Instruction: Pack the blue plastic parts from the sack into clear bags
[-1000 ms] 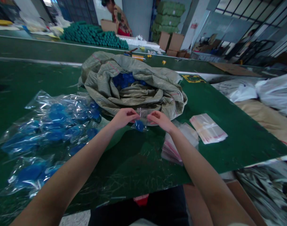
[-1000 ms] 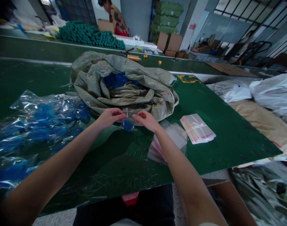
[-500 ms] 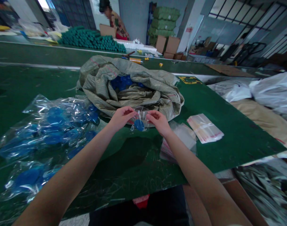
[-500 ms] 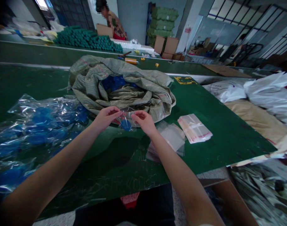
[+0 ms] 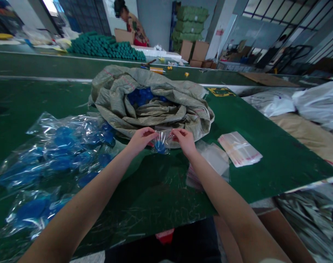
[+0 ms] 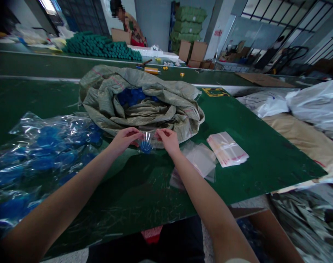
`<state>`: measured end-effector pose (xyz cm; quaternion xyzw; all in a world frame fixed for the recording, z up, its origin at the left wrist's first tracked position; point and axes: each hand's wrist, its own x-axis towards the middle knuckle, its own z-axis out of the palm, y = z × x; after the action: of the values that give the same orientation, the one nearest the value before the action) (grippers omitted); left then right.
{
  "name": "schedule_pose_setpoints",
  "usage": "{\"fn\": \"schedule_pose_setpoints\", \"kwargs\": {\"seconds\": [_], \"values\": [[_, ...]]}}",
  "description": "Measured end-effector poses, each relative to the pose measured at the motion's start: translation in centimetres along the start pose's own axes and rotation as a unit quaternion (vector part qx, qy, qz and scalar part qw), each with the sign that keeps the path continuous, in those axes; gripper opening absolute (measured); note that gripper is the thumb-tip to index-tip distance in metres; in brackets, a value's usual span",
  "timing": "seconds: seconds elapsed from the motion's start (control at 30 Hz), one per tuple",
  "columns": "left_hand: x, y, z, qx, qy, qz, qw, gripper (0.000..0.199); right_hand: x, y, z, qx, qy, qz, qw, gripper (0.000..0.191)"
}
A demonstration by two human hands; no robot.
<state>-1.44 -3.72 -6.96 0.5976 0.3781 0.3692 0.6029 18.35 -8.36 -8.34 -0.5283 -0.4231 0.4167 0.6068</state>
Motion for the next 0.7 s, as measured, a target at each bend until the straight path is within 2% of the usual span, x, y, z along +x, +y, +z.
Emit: {"fn": "schedule_pose_setpoints", "kwargs": {"seconds": [0.2, 0.33, 0.53, 0.7], "values": [[0.2, -0.4, 0.2, -0.045, 0.032, -0.017, 0.998, 0.028, -0.2, -0.1, 0.0, 0.023, -0.021, 0.026, 0.999, 0.036], [0.3, -0.6, 0.1, -0.045, 0.031, -0.015, 0.998, 0.03, -0.5, 0.0, -0.3, 0.037, -0.024, 0.018, 0.999, 0.035], [0.5, -0.9, 0.1, -0.031, 0.049, -0.013, 0.998, 0.034, 0.3, -0.1, -1.2, 0.002, -0.051, 0.012, 0.999, 0.039], [0.6, -1.1, 0.3, -0.061, 0.062, -0.021, 0.996, 0.034, 0.2, 0.0, -0.9, 0.024, -0.06, 0.014, 0.998, 0.037]]}}
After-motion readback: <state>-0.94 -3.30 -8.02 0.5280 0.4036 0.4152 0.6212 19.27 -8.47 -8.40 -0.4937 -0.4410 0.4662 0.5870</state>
